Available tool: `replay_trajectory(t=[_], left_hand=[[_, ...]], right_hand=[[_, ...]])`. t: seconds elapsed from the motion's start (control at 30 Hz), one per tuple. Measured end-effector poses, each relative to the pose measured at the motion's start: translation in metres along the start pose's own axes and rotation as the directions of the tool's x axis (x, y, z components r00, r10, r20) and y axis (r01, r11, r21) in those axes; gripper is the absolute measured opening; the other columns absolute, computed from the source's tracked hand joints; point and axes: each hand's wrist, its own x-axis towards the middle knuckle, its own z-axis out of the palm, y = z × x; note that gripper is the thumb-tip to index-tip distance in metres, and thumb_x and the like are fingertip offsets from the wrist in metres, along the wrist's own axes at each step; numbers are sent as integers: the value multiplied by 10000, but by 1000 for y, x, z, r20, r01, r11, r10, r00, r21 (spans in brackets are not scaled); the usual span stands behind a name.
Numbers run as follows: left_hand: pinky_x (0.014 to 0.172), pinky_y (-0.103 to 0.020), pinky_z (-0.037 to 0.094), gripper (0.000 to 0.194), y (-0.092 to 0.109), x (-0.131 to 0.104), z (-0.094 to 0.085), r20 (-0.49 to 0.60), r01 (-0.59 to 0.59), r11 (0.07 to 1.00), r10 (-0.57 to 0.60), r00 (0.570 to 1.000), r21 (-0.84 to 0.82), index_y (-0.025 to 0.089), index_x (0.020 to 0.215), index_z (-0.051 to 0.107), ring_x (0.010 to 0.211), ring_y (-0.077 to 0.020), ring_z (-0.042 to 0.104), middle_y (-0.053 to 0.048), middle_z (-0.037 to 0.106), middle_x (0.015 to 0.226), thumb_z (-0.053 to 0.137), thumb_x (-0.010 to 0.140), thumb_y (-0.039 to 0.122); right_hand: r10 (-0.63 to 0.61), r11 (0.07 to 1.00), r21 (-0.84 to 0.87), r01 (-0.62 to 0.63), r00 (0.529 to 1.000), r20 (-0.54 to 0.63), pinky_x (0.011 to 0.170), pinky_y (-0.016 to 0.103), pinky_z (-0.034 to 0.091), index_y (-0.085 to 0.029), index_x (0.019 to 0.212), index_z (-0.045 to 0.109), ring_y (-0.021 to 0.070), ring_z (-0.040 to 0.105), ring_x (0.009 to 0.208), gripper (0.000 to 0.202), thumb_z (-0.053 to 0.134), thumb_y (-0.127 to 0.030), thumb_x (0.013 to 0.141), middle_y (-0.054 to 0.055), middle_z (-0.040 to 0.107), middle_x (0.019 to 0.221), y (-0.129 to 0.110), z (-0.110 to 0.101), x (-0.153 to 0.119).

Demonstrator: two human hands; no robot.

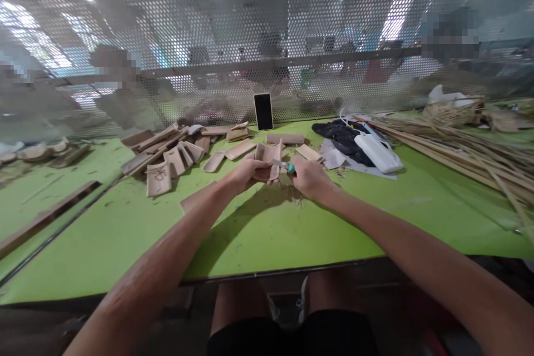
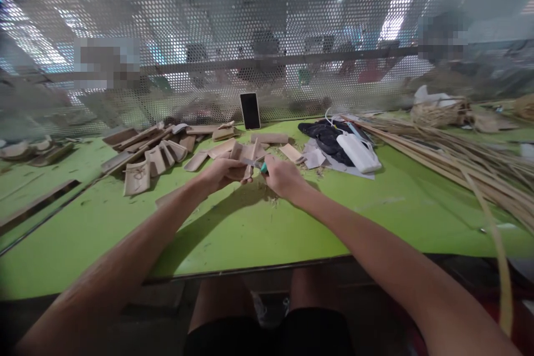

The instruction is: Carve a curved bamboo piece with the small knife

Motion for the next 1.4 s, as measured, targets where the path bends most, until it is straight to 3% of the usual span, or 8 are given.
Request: replay_trajectory(t=[0.3,0.57,0.7,0.83,0.93,1.07,1.3,1.4], left_hand=[[502,-303,552,112,-2,-6,8,70,48,993,-56,996,110,135,884,591,587,-237,712,-80,678,652,655,793,132],[484,-307,555,199,3,-10,7,137,106,978,-132,982,180,155,841,552,529,-210,670,-62,664,634,731,754,160],[550,-321,588,203,1,-5,7,-61,108,976,-98,993,189,143,888,587,556,-192,674,-53,686,689,739,753,132],[576,-295,589,194,-8,4,2,-221,96,977,-53,974,189,144,878,631,589,-180,685,-55,712,736,750,732,96],[573,-297,585,109,-11,6,0,-178,82,973,-43,983,218,143,837,637,568,-180,679,-52,703,688,721,768,134],[553,-270,563,131,-12,3,3,-139,52,965,-17,990,255,136,869,638,577,-173,683,-53,713,713,711,760,134],[472,-258,526,156,-12,-1,8,-25,18,949,-10,1000,316,130,846,642,515,-167,647,-51,687,679,716,721,188],[437,-258,506,138,-10,-1,10,-53,-25,950,44,998,311,136,816,627,488,-169,634,-48,672,661,696,712,197]], right_hand=[[124,992,-1,-124,992,-35,603,317,267,-147,997,594,217,535,707,173,463,-235,926,129,678,848,20,-11,8],[278,959,-56,-277,960,15,595,311,281,-133,1033,625,218,582,714,235,441,-267,975,156,695,861,52,-1,19],[226,974,-21,-227,973,-37,584,306,283,-138,993,638,206,558,675,248,469,-318,972,136,677,821,58,-4,16],[96,995,34,-95,995,-41,600,297,283,-160,968,623,183,524,667,147,519,-257,929,90,655,794,40,-7,12],[44,999,-3,-44,999,29,586,304,251,-172,965,617,178,494,640,125,520,-197,890,80,648,773,28,-6,9],[93,992,-92,-90,995,24,583,325,227,-168,988,628,189,501,642,197,462,-162,882,108,673,802,23,-4,8],[220,972,-89,-218,976,6,594,324,241,-173,1059,639,216,577,672,242,443,-226,927,119,713,825,40,-6,10],[244,966,-90,-243,970,1,595,321,253,-163,1056,648,231,600,708,238,466,-233,919,130,718,837,48,-5,10]])
